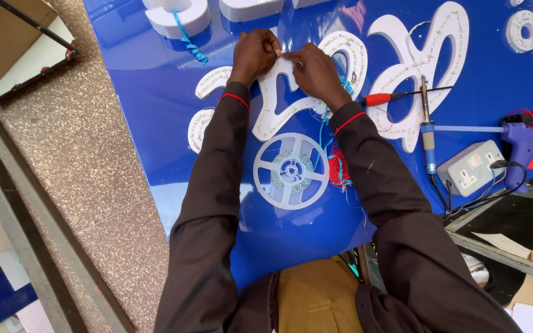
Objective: The person assembles an LED sign by placing LED strips into white letter-shaped channels on a blue board. They use a utility knife to trim excess strip and a soldering iron to join wires. Tools and materials including a spool of LED strip, wires, and a hot glue gun are visible on the work surface.
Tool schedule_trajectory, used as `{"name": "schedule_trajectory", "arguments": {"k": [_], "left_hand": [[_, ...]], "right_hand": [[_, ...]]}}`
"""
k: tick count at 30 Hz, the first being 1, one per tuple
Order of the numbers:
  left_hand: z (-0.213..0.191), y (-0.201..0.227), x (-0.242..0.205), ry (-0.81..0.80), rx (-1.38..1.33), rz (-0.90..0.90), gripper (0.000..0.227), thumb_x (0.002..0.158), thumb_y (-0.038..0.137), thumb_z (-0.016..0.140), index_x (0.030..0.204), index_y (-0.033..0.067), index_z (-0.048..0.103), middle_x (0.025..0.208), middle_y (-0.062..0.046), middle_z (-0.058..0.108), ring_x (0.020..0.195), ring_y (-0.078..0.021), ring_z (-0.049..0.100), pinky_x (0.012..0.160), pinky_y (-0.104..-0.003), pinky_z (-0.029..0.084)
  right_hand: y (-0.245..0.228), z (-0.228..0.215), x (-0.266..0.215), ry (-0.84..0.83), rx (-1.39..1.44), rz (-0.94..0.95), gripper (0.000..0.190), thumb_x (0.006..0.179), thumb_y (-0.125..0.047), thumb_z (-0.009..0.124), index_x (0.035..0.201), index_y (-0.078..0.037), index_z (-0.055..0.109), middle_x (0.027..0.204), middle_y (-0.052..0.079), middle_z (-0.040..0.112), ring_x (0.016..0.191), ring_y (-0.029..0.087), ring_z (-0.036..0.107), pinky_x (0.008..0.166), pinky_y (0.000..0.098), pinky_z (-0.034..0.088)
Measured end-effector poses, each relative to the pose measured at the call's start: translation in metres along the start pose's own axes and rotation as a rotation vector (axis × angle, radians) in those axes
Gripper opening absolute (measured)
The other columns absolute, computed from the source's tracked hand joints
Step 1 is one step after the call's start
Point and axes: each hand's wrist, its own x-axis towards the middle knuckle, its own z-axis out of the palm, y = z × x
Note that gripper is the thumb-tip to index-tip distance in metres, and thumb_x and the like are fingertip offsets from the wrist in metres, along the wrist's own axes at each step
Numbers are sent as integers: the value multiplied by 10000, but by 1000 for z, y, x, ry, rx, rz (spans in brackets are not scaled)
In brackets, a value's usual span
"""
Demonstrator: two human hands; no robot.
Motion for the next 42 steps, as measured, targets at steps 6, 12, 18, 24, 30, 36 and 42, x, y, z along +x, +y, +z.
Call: {"name": "schedule_trajectory", "arguments": {"k": [6,12,18,24,30,36,42], "left_hand": [[1,-1,5,-18,38,-41,349,902,85,507,850,292,784,907,38,834,998,-308,557,768,-477,431],[8,-2,5,20,62,-64,121,859,174,678,829,284,717,808,82,740,953,-258,556,839,-463,443],[5,1,2,25,65,-71,106,906,209,672,861,293,718,846,84,740,1029,-301,579,883,-520,436],[5,2,-1,12,63,-76,303,956,531,908,885,314,710,866,99,722,1001,-256,600,905,-501,411],[11,6,-2,72,127,-87,364,930,533,953,852,287,696,854,74,729,1040,-310,610,811,-517,419],[16,4,2,103,118,-107,321,891,496,923,823,292,685,862,56,753,1055,-316,618,830,-546,433],[9,9,-1,58,82,-128,297,867,450,944,806,297,698,792,97,733,1051,-282,603,837,-510,416]], "right_hand": [[-8,-64,-16,49,953,443,585,1042,-245,754,1586,-79,613,1252,121,879,835,151,850,665,260,673],[-10,-75,-34,-1,975,529,414,986,-204,851,1378,-159,726,1027,29,807,647,52,598,498,186,343],[41,-30,-25,201,119,185,209,1017,-408,925,975,-224,835,982,51,833,943,255,769,664,475,517],[-12,-75,-32,-178,598,395,452,1218,-363,620,867,-160,822,550,-85,339,512,75,272,588,309,272],[15,-46,-34,-8,307,260,415,1070,-439,854,1308,-236,582,747,-20,455,661,138,402,628,364,255],[40,-18,-30,256,-175,-195,293,1159,-437,760,1060,-166,814,709,38,700,622,253,616,522,427,342],[24,-20,-17,69,250,177,216,1065,-310,753,937,-143,705,1128,39,607,1020,255,652,794,496,471]]}}
